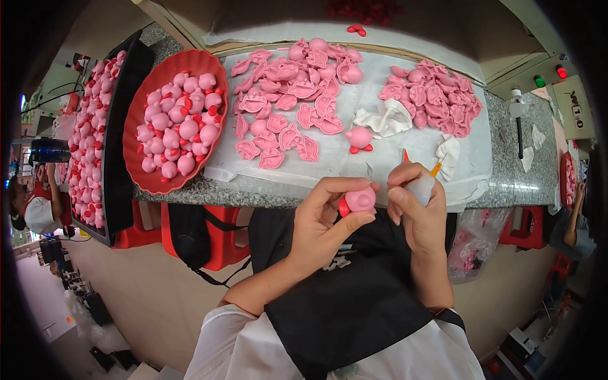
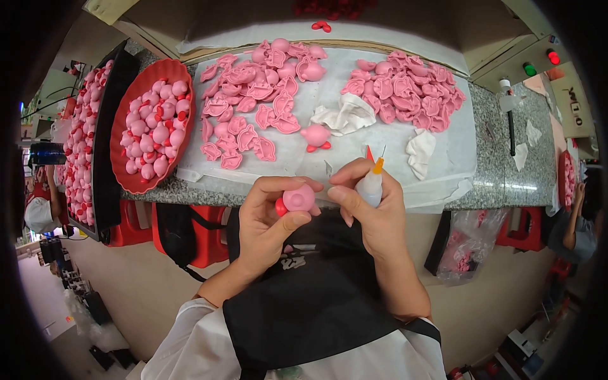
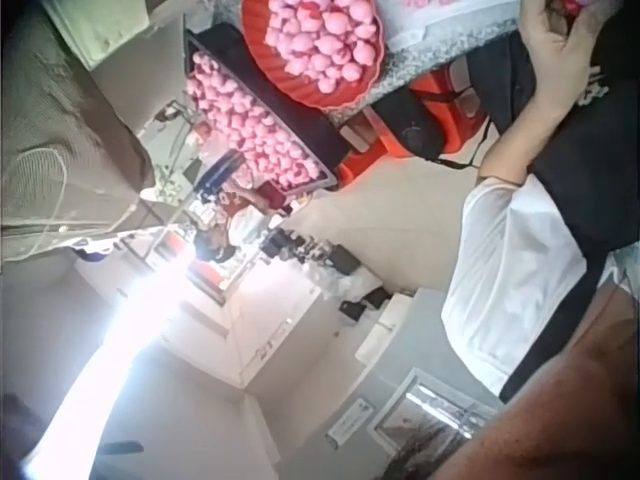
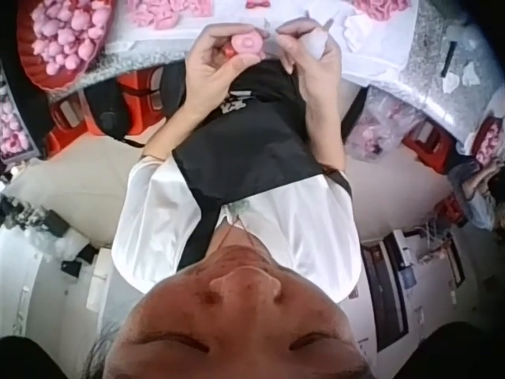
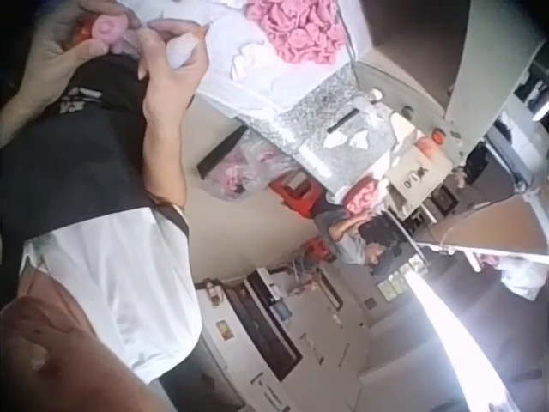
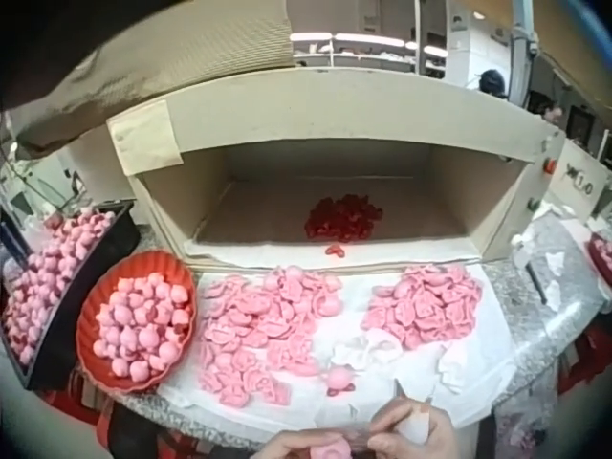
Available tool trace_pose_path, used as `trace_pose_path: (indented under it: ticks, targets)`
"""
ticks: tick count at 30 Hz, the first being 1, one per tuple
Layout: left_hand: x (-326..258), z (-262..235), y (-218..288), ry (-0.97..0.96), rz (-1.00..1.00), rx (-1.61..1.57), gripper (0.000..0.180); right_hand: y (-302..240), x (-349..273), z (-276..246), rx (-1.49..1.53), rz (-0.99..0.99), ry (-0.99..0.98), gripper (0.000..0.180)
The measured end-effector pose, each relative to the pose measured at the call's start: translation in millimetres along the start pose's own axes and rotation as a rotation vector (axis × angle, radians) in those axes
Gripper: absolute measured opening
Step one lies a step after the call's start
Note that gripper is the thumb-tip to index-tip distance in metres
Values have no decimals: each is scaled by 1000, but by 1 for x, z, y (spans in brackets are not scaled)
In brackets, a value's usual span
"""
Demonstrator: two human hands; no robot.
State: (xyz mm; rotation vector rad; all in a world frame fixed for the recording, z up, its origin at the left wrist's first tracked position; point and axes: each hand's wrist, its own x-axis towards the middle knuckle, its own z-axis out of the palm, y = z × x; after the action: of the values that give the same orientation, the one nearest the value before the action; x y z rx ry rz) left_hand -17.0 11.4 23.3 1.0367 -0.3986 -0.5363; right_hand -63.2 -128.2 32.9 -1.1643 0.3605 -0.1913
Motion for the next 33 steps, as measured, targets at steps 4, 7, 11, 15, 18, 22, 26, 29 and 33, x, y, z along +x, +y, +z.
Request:
trace_pose_path:
  ticks: [4, 7, 11, 15, 18, 22, 26, 29, 33]
  targets:
    - [0, 0, -1, 11, 7, 10, 31, 4, -2, 2, 4, -41, -6, 14]
    - [0, -2, -3, 16, 58, 47, 31, 7, -2, 2, -10, -54, -14, 18]
    - [0, -1, -6, 74, 88, 47, 31, 9, -4, 10, -319, -267, -77, 32]
    - [-4, 1, -7, 99, 40, -12, 31, 18, -3, 13, -529, -480, -123, 37]
    - [-3, 2, -7, 104, 34, -22, 32, 18, 0, 11, -552, -483, -116, 34]
    - [0, -3, -2, 36, -26, -147, 37, 7, 1, 9, -523, -404, -138, 36]
    - [-1, -4, 0, 19, -122, -230, 38, -5, 8, -15, -631, -377, -68, 30]
    - [2, -3, -2, -11, -84, -167, 38, -8, 12, -32, -946, -408, 165, 22]
    - [3, -6, -6, -30, -80, -180, 36, 2, 14, -29, -1263, -366, 291, 18]
